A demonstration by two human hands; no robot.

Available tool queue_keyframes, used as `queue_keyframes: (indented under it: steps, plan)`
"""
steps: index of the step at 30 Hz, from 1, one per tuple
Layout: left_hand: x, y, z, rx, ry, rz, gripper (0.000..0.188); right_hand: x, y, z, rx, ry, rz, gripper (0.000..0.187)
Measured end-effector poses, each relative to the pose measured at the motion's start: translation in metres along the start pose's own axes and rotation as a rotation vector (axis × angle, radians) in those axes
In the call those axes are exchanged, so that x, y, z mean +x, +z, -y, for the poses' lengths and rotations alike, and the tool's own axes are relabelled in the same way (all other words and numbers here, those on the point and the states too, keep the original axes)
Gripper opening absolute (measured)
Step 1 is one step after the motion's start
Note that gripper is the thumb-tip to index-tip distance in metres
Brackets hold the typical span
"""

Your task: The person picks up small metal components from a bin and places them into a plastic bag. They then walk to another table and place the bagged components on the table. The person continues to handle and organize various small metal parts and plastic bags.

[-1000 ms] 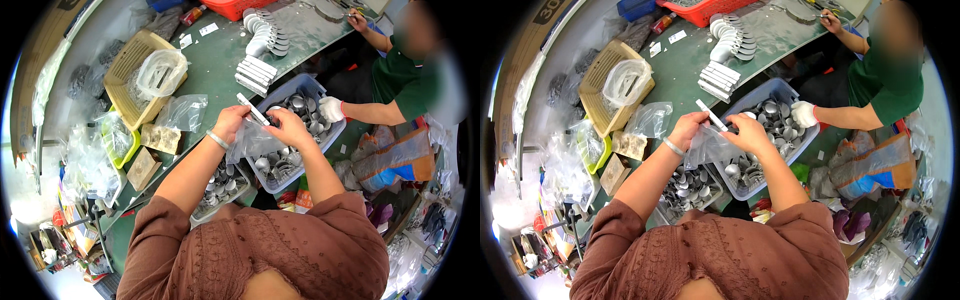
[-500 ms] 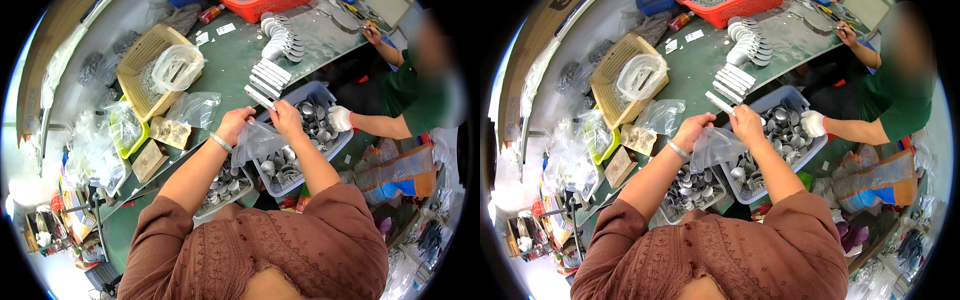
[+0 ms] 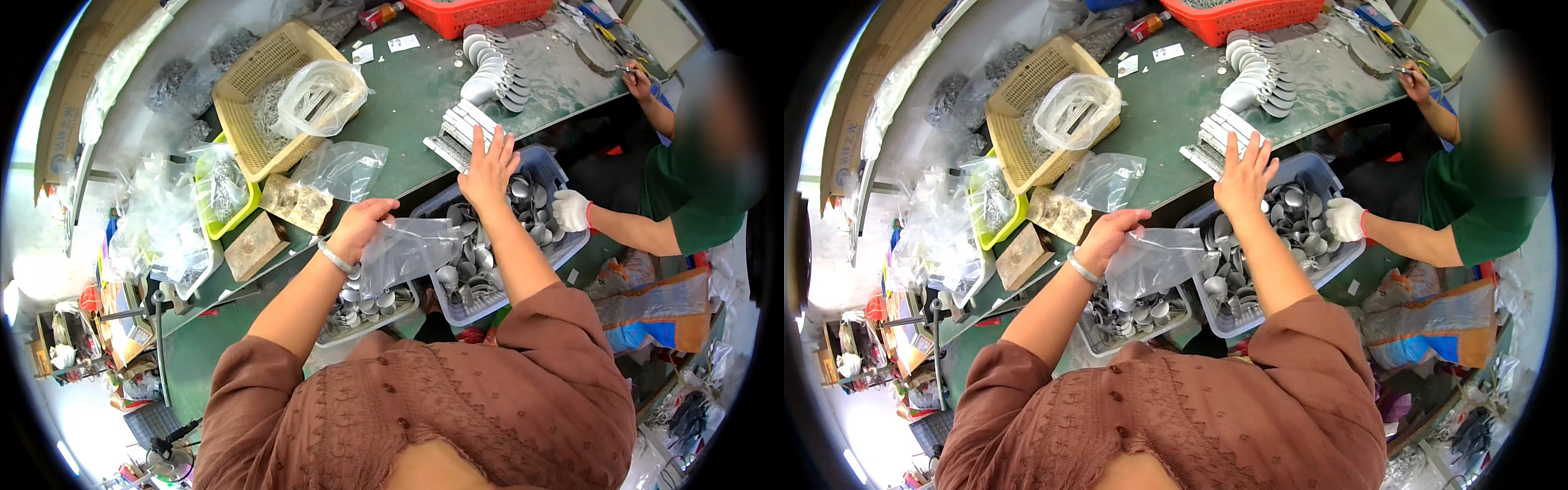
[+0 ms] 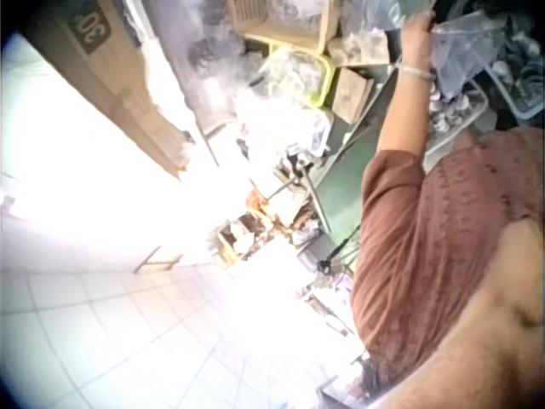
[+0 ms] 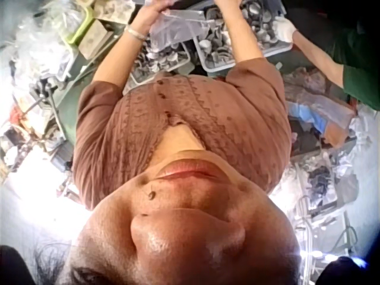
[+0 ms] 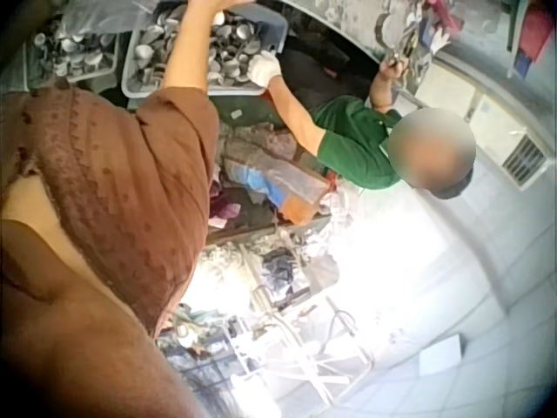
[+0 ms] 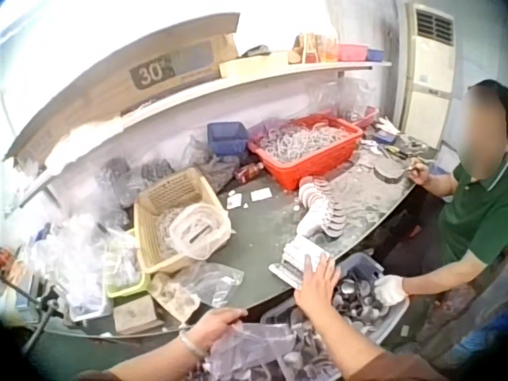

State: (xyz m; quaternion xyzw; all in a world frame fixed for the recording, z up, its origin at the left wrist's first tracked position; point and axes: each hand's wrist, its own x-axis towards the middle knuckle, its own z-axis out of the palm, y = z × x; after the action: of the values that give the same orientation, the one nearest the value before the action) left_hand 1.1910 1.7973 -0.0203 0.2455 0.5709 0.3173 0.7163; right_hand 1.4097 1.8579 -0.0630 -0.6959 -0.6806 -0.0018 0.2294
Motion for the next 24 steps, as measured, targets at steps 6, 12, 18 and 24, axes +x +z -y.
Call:
queue_keyframes:
  steps: [6,12,18,24]
  plan:
    - [-0.021,-0.010,0.005,-0.034,-0.046,0.008,0.019,0.051,-0.002,-0.007,-0.068,0.233,0.449,0.101]
    - [-0.038,-0.021,0.006,-0.040,-0.048,-0.035,0.019,0.075,-0.002,-0.001,-0.174,0.119,0.601,0.104]
    - [-0.046,-0.031,0.003,-0.071,-0.016,-0.028,0.017,0.085,-0.007,-0.001,-0.157,0.062,0.664,0.103]
    - [-0.036,-0.042,-0.032,0.009,0.161,-0.054,0.018,0.084,0.004,0.003,-0.177,0.056,0.632,0.096]
